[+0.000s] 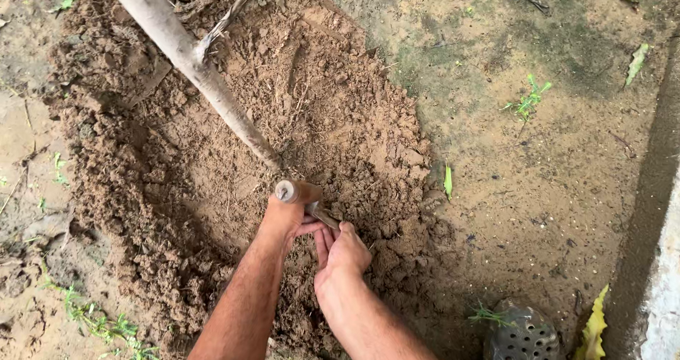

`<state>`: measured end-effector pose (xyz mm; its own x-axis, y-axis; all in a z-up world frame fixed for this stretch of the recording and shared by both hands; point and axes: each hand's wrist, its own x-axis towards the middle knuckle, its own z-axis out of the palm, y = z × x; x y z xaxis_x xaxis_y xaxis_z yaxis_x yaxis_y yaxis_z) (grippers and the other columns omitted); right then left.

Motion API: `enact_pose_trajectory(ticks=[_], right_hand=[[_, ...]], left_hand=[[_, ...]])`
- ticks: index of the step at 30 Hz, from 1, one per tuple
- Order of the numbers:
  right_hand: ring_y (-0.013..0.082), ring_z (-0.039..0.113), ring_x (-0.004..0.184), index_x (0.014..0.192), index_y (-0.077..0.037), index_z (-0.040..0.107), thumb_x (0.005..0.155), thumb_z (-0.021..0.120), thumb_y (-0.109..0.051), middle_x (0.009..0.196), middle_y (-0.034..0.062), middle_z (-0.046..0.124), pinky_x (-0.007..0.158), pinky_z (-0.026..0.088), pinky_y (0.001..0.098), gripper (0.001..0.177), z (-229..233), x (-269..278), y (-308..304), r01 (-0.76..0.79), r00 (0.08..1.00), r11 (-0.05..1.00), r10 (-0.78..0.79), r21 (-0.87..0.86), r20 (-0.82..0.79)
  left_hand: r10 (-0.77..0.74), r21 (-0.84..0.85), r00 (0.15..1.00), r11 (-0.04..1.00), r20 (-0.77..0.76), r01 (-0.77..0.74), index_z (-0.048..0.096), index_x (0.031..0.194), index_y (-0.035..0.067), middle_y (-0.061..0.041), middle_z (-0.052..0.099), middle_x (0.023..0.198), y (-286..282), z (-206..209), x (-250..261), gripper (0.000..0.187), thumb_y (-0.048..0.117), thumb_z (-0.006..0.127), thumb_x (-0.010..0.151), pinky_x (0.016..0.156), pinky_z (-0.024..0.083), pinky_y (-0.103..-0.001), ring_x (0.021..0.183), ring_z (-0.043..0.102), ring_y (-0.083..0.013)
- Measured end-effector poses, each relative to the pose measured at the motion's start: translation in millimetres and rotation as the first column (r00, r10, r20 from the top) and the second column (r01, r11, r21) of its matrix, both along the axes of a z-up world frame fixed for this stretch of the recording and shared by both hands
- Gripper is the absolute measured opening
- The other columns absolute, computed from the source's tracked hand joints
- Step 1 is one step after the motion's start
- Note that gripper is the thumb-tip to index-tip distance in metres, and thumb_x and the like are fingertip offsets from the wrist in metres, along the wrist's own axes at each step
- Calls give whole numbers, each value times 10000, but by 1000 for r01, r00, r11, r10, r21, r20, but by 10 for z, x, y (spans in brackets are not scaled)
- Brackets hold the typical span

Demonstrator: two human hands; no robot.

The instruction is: The person uses a hand trowel to dig and shape soil around the base of a small tree, packing the earth and clearing debris by hand.

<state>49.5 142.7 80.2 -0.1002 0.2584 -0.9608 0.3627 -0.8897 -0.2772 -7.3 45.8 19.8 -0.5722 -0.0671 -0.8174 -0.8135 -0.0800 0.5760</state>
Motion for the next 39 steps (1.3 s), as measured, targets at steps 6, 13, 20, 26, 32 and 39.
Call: enact_pose_trajectory(ticks=[6, 13, 20, 26, 32, 39], right_hand=[[185, 735, 825, 1139, 5, 690, 1041, 546, -121, 999, 134, 710, 698, 645, 265, 214, -25, -69, 55, 13, 999, 999, -15, 43, 46], [165, 732, 809, 1075, 30, 663, 1025, 560, -126, 1006, 127, 707, 725, 614, 252, 194, -360, -273, 97, 120, 993, 992, -119, 29, -28], [157, 724, 781, 1084, 62, 648, 1031, 591, -167, 978, 128, 716, 710, 659, 242, 242, -514, -725, 161, 136, 985, 990, -131, 43, -108], [192, 747, 761, 1070, 70, 668, 1035, 594, -170, 928, 166, 747, 686, 608, 259, 254, -397, -1306, 319, 138, 975, 990, -137, -7, -174], [194, 749, 767, 1078, 39, 659, 1045, 552, -193, 912, 158, 736, 694, 626, 278, 257, -361, -2003, 640, 86, 940, 994, -102, -64, -326], [158, 722, 731, 1100, 37, 635, 1089, 470, -278, 884, 119, 714, 720, 665, 269, 356, -504, -2477, 936, 33, 852, 995, -79, -99, -518]], left_hand=[[-18, 98, 997, 995, -80, 26, 723, 1178, -14, -214, 709, 1045, 74, -245, 1, 309, 174, 611, 959, 538, 657, -324, 760, 732, -283], [-64, 93, 997, 993, -41, 68, 596, 1324, 110, -144, 697, 1098, 117, -517, -363, 385, 210, 595, 953, 571, 681, -326, 836, 761, -249], [-128, -9, 992, 992, 13, 129, 574, 1352, -12, -265, 689, 1080, 267, -377, -962, 414, 208, 492, 1012, 561, 671, -332, 781, 753, -314], [-65, -14, 990, 998, -128, 63, 608, 1302, -69, -272, 707, 1029, 456, -201, -1574, 408, 141, 416, 1010, 491, 654, -316, 664, 744, -281], [-175, -176, 984, 970, -30, 167, 623, 1212, -88, -285, 733, 965, 769, 80, -2433, 330, 136, 460, 1033, 514, 640, -317, 630, 749, -279], [-424, -296, 905, 868, -25, 399, 667, 1140, -99, -232, 797, 948, 1064, 83, -3164, 350, 162, 447, 1060, 584, 625, -297, 649, 758, -216]])
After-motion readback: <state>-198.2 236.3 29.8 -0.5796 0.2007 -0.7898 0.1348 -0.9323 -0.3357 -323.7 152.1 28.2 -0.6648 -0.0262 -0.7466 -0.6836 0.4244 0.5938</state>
